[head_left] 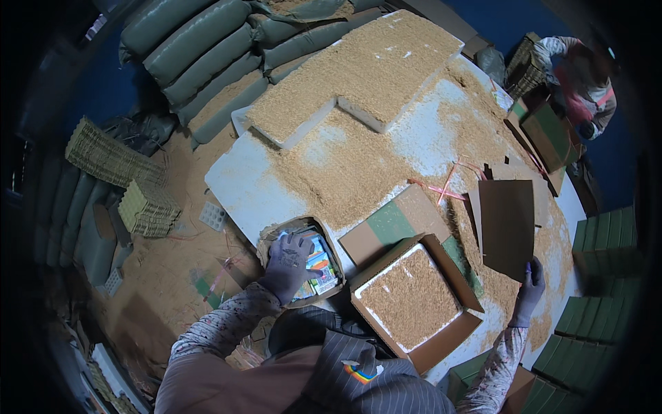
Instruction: The person folds flat cardboard sheets into boxes and places them onto stacks, occasionally moving trays of organic material on the work table.
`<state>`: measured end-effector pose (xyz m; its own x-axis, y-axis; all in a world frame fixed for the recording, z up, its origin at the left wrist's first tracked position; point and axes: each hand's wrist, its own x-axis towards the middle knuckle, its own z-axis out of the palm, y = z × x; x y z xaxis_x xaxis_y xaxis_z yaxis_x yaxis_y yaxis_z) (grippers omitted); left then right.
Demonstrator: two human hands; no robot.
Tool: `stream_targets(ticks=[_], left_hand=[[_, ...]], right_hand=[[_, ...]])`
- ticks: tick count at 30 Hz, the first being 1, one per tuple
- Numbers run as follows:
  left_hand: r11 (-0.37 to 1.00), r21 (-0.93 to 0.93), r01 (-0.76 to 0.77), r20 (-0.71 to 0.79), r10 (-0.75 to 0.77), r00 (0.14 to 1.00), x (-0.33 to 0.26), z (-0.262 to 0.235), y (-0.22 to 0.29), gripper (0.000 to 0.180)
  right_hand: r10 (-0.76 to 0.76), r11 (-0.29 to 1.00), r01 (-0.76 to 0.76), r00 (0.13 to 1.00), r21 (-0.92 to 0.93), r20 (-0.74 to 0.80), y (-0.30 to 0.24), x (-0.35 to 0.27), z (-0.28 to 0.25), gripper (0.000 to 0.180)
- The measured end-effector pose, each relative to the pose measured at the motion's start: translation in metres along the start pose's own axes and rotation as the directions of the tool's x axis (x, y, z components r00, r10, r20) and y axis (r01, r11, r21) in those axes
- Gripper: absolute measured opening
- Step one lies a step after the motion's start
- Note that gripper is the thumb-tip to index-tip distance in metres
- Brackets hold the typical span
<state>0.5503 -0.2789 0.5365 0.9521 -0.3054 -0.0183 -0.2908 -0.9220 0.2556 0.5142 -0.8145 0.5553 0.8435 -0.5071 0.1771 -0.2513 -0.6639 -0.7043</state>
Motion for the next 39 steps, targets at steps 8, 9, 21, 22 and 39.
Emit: stream_targets(ticks=[8, 9, 21, 22, 39], left_hand=[[0.979, -0.170, 0.113, 0.144, -0.089, 0.986, -0.011, 0.014, -0.023, 0.025], [0.979, -0.181, 0.096, 0.031, -0.091, 0.995, -0.013, 0.021, -0.025, 0.025], [0.766, -0.548, -0.337, -0.197, 0.273, 0.942, 0.021, -0.038, 0.104, 0.030], [0.800, -0.518, -0.301, -0.244, 0.199, 0.949, 0.034, -0.032, 0.088, 0.028], [0.605, -0.740, -0.293, 0.205, 0.618, 0.759, 0.110, -0.017, 0.111, 0.046]], right_hand=[[0.095, 0.992, -0.071, 0.962, 0.101, -0.256, -0.012, -0.113, -0.035, 0.027], [0.111, 0.988, -0.077, 0.955, 0.132, -0.276, -0.016, -0.123, -0.039, 0.027], [-0.575, 0.793, 0.507, 0.806, -0.337, -0.140, -0.136, -0.188, 0.003, 0.040], [-0.617, 0.694, 0.569, 0.786, -0.442, 0.043, -0.139, -0.196, 0.003, 0.041], [0.396, 0.852, -0.385, 0.917, 0.354, 0.045, -0.065, -0.224, 0.001, 0.035]])
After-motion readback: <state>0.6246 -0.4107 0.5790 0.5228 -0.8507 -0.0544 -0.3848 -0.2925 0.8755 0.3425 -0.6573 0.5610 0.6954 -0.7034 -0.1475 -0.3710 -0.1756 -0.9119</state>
